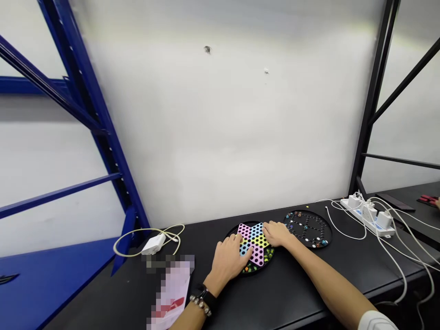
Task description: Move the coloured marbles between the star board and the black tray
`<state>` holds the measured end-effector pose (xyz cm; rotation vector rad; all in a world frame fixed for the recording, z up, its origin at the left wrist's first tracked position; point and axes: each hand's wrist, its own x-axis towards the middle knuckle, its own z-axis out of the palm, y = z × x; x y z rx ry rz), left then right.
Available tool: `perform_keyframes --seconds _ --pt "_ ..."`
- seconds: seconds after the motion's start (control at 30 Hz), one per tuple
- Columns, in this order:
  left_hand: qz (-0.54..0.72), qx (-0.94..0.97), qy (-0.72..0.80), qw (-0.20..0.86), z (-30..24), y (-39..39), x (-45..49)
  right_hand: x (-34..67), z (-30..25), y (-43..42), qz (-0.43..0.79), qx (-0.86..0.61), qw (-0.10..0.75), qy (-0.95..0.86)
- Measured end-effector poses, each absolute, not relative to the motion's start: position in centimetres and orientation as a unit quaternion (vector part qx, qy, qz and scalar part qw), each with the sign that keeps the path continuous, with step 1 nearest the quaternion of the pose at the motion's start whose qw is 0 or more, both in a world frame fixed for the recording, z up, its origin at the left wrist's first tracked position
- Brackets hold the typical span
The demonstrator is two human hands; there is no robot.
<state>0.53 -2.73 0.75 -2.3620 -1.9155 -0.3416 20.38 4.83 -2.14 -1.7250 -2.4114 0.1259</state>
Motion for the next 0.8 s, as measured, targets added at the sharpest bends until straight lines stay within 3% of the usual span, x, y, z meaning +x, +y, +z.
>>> perform_keyframes --seconds 0.33,0.7,0.8 --pt "-0.104 -0.771 -0.627 0.042 0.8 -2.7 0.4 20.7 -2.4 5.0 0.028 -0.612 0.102 -0.784" --pt "-0.104 -0.768 -0.632 0.021 1.0 -2.7 0.4 22.5 -1.7 5.5 0.051 -0.661 0.242 -0.708" --pt "-0.114 -0.772 -0.624 0.022 1.0 -2.7 0.3 25.4 -1.5 6.1 0.051 -0.714 0.246 -0.653"
